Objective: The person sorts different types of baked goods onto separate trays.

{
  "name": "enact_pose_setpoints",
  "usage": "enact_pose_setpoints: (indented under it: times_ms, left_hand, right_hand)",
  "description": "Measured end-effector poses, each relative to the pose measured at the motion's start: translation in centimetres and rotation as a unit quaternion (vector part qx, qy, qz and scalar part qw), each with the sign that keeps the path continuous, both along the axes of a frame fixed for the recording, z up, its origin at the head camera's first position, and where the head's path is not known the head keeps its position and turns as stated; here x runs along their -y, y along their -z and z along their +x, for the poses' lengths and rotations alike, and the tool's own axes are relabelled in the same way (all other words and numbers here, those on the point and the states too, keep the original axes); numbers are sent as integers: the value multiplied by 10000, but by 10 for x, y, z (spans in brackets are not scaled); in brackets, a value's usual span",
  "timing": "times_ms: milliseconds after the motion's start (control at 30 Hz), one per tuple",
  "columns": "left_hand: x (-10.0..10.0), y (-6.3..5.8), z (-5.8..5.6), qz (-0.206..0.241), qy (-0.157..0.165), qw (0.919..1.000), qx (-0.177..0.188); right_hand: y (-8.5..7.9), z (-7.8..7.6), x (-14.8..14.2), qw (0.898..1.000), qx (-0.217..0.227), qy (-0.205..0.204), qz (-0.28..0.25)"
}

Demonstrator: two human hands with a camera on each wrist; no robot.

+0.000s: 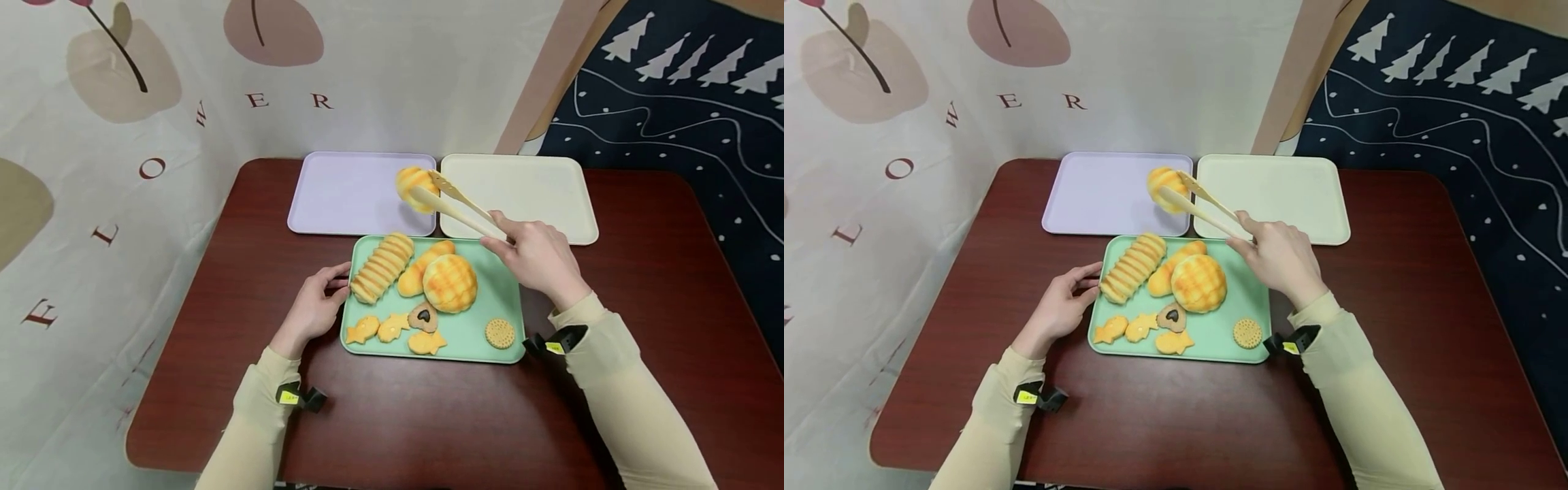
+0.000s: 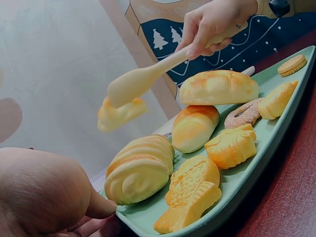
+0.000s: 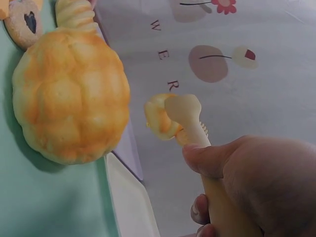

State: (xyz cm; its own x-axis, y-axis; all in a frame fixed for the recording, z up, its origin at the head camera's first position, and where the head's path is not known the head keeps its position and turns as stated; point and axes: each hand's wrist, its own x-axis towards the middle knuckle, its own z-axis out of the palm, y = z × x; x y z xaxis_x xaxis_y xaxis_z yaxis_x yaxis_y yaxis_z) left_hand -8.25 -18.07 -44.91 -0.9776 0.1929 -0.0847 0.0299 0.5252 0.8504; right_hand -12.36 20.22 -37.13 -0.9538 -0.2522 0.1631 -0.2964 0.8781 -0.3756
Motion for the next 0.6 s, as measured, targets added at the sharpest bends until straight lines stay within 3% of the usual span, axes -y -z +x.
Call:
enact_pose_setpoints:
  times_ms: [267, 600]
  left_hand:
    - [0, -1, 0, 2, -26, 10000, 39]
    - [0, 0, -1, 4, -50, 10000, 33]
  right_hand:
    - [8, -18, 10, 9997, 221, -48, 71]
    - [17, -30, 17, 9986, 511, -88, 108]
